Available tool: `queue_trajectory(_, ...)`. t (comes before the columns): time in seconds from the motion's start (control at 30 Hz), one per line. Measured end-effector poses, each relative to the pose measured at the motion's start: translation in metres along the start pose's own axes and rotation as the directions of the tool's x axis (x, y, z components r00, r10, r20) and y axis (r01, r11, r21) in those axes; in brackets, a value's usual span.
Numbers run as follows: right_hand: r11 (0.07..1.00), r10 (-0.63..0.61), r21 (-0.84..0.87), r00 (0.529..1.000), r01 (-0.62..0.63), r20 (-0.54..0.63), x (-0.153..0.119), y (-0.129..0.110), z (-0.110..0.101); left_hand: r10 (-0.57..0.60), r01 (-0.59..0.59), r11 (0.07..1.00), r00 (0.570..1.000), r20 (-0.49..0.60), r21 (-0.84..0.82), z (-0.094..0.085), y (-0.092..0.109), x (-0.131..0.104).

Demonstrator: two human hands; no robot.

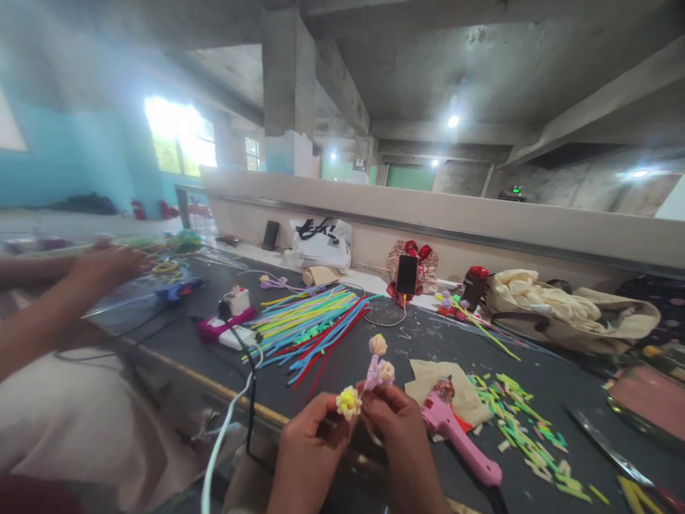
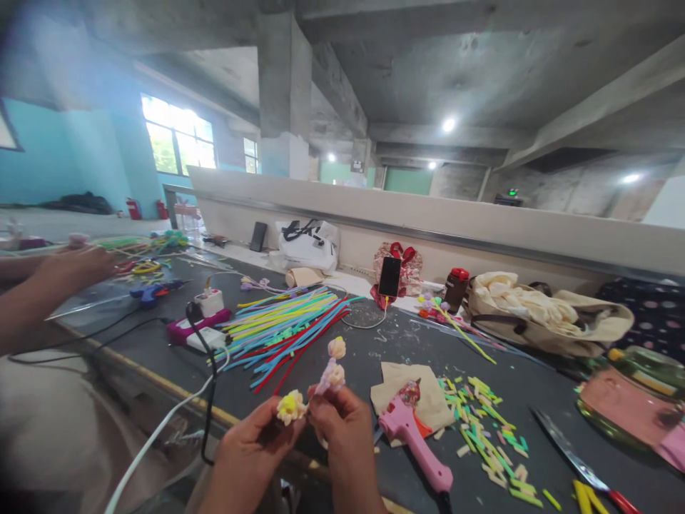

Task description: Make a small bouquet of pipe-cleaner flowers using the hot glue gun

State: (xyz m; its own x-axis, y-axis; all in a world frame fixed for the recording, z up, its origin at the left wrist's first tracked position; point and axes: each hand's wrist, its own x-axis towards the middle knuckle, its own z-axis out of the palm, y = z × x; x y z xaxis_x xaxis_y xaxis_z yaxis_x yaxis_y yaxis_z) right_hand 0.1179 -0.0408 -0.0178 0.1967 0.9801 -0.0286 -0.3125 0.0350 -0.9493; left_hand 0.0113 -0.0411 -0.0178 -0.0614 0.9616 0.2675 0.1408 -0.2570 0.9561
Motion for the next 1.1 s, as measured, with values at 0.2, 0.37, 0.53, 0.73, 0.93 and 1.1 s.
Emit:
queue_trajectory(0.2,0.996,-0.093,-0.007,0.994,0.093,-0.048,0.000,-0.002,0.000,-0.017,0.017,1.000,1.000,-0.011,0.011,0.000,0.007,0.000)
queue_trajectory(0.37,0.994,0.009,0.107,0.998,-0.015,0.055,0.003,0.005,-0.006,-0.241,0.288,0.918,0.951,0.194,-0.271,0.004,-0.001,0.005)
queue_trajectory(0.53,0.975,0.069,0.197,0.980,-0.105,0.184,0.004,0.009,-0.009,-0.336,0.480,0.724,0.873,0.354,-0.496,0.005,-0.005,0.006)
queue_trajectory(0.73,0.925,0.124,0.323,0.962,-0.201,0.242,0.007,0.014,-0.010,-0.397,0.638,0.503,0.770,0.500,-0.583,0.014,-0.012,0.004)
queue_trajectory(0.93,0.950,0.110,0.265,0.971,-0.166,0.213,0.010,0.003,-0.009,-0.416,0.587,0.561,0.809,0.415,-0.583,0.013,-0.005,0.004)
queue_trajectory(1.1,0.968,0.079,0.221,0.982,-0.115,0.169,0.012,-0.002,-0.007,-0.355,0.516,0.606,0.857,0.375,-0.605,0.008,0.003,0.006)
